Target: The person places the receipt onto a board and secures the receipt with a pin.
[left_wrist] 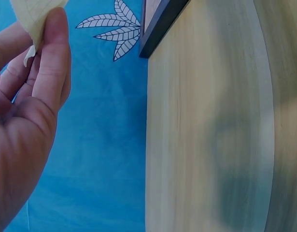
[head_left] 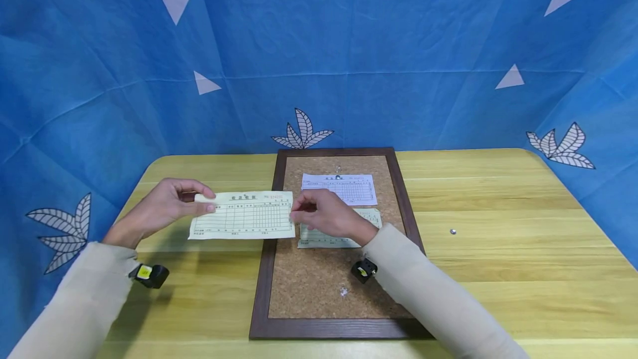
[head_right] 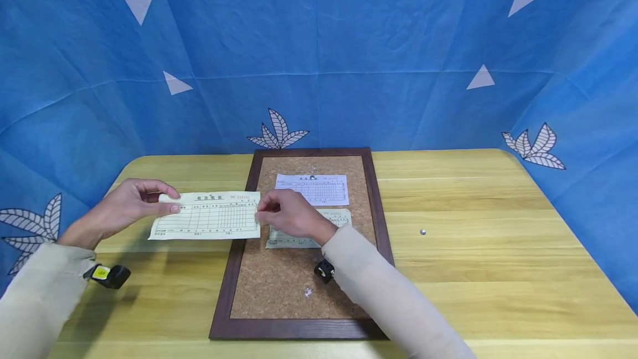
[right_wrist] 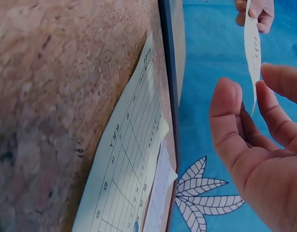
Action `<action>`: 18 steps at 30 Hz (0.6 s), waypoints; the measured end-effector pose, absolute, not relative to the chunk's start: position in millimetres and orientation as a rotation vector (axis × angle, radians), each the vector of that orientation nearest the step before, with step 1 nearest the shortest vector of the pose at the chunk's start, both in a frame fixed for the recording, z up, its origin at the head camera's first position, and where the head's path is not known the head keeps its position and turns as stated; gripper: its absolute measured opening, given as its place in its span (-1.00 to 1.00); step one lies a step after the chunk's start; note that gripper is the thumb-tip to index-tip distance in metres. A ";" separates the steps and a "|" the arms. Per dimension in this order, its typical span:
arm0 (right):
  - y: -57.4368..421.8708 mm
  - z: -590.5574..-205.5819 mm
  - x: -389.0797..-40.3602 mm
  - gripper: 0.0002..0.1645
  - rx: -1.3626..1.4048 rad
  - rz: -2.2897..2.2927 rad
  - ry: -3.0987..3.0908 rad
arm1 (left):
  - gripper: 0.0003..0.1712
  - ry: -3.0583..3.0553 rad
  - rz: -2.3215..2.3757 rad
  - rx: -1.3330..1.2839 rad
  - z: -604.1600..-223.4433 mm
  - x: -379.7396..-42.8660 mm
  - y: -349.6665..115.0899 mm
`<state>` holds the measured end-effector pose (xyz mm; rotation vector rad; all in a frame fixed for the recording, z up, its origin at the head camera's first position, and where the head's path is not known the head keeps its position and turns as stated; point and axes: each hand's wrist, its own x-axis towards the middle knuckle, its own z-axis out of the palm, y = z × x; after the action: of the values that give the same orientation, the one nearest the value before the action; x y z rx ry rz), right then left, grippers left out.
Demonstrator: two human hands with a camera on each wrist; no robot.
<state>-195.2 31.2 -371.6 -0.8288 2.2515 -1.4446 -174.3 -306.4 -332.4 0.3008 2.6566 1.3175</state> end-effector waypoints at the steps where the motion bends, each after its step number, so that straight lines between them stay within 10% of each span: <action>1: 30.7 -371.4 -195.2 -0.92 -0.831 -1.449 2.246 | -0.66 2.655 1.318 0.302 -332.6 -174.3 -306.0; 18: 34.1 -368.8 -195.6 -0.96 -0.840 -1.456 2.283 | -0.79 2.609 1.329 0.382 -337.1 -173.8 -296.1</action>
<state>-195.6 34.1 -368.8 -0.8404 2.2832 -1.4558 -173.8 -296.1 -337.1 0.3818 2.6085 1.3285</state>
